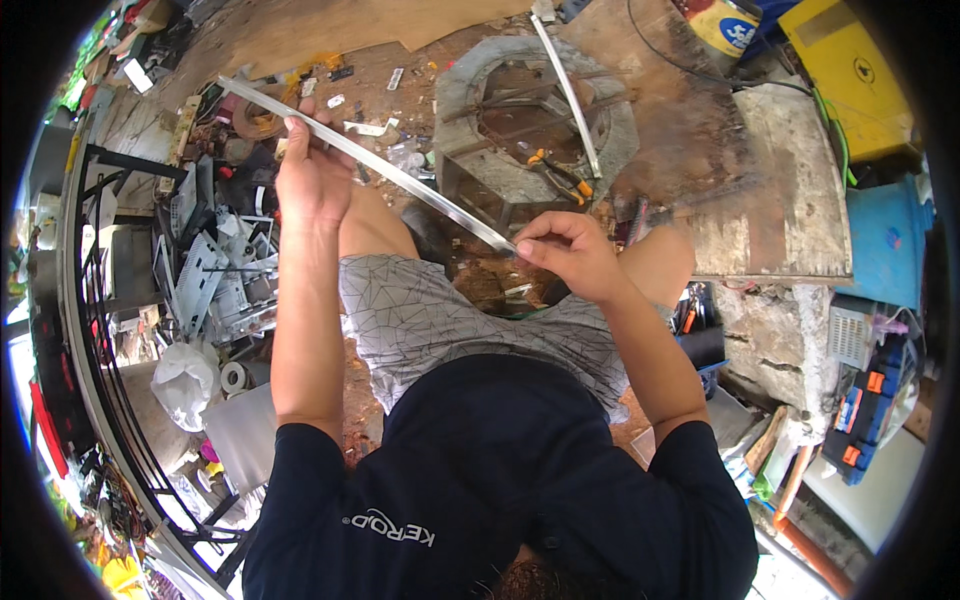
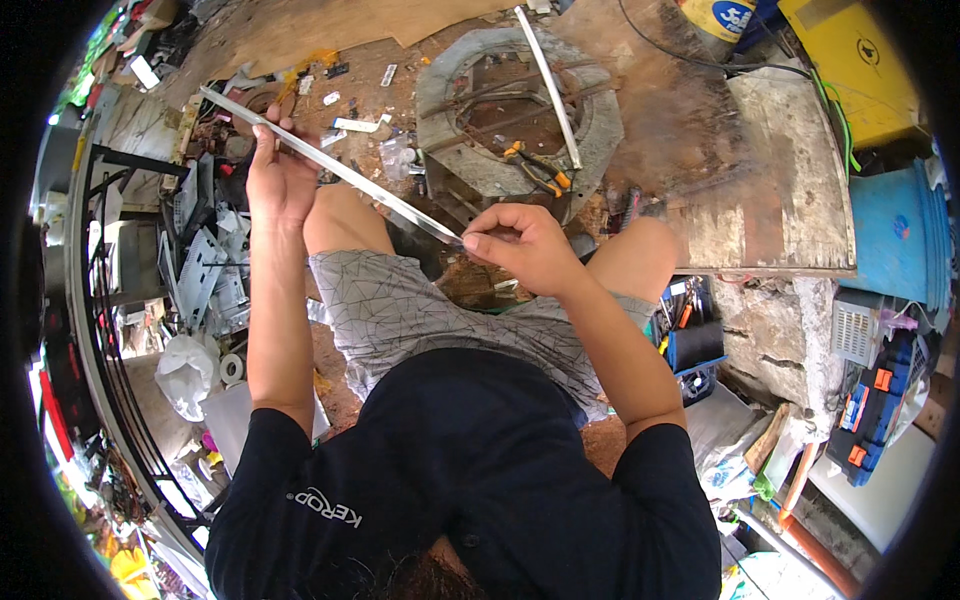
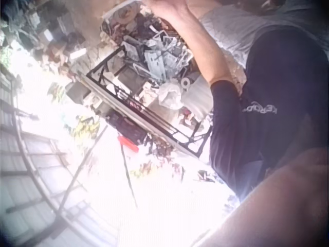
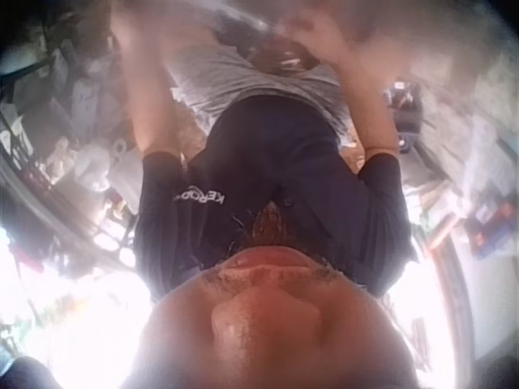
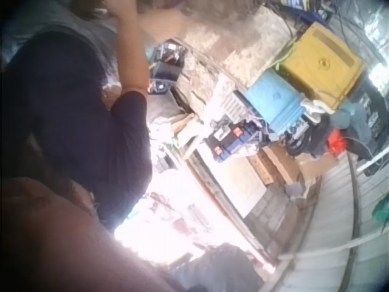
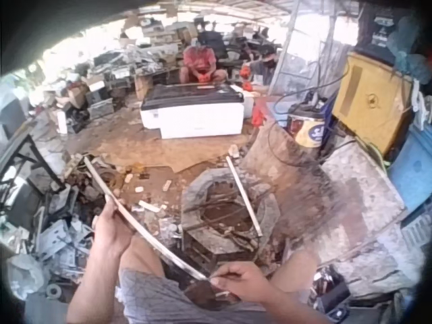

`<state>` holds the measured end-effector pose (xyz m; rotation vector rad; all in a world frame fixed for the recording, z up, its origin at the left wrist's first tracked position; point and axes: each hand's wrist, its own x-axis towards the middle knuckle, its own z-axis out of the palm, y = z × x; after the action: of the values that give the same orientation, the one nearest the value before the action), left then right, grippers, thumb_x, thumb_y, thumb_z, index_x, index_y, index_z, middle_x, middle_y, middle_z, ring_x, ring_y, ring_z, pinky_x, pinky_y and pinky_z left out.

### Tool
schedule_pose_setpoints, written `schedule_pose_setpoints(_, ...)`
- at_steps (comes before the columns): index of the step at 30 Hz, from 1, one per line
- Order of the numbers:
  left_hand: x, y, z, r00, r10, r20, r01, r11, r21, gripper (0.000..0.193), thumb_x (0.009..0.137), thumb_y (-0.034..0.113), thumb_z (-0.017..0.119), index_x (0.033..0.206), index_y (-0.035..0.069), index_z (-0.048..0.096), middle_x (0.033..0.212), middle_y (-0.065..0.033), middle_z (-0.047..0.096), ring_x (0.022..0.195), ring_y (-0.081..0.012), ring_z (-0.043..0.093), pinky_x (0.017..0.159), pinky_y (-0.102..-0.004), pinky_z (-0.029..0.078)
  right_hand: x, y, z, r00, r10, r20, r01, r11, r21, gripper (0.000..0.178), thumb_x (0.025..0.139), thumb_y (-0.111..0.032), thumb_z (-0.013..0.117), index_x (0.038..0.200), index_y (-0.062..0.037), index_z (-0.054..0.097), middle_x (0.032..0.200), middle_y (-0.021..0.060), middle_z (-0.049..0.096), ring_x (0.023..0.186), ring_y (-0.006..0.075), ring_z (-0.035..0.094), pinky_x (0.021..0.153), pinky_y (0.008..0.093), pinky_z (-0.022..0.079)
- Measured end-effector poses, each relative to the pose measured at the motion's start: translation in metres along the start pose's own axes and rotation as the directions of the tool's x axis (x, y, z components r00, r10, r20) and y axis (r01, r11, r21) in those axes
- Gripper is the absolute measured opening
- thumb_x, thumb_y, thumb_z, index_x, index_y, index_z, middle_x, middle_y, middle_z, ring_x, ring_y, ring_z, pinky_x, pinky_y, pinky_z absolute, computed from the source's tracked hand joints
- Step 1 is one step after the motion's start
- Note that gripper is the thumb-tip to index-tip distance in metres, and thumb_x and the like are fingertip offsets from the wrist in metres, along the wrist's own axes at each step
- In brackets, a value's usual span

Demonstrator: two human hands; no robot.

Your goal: The person uses pliers to cut a metal strip and then removes components from a long metal piece while sitting in a workspace with electronic scrap.

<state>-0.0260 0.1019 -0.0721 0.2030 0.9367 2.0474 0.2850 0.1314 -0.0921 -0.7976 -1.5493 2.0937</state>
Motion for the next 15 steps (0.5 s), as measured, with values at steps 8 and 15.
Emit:
schedule_pose_setpoints(8,0.001,0.004,-0.019,0.901,-0.142,0.411,0.383,0.706,-0.596,0.025,0.098,0.026,0.043,0.087,0.008,0.057,0.07,-0.0007,0.044,0.062,-0.0132,0.039,0.056,-0.0256,0.035,-0.008,0.005,0.035,0.989,-0.088,-0.123,0.065,0.982,-0.178,0.007,0.093,-0.009,0.057,0.091,-0.0024,0.058,0.075,-0.0011,0.058,0.069,0.003,0.052,0.064,0.0202,0.044)
schedule_pose_setpoints(15,-0.002,0.006,-0.015,0.908,-0.1,0.407,0.349,0.718,-0.602,0.024,0.096,0.025,0.045,0.086,0.008,0.057,0.071,-0.0006,0.044,0.062,-0.0132,0.039,0.055,-0.0256,0.036,-0.001,0.014,0.022,0.942,-0.247,-0.228,0.2,0.957,-0.212,0.007,0.09,-0.006,0.061,0.096,-0.002,0.061,0.08,-0.0003,0.06,0.07,0.0054,0.054,0.064,0.0208,0.045)
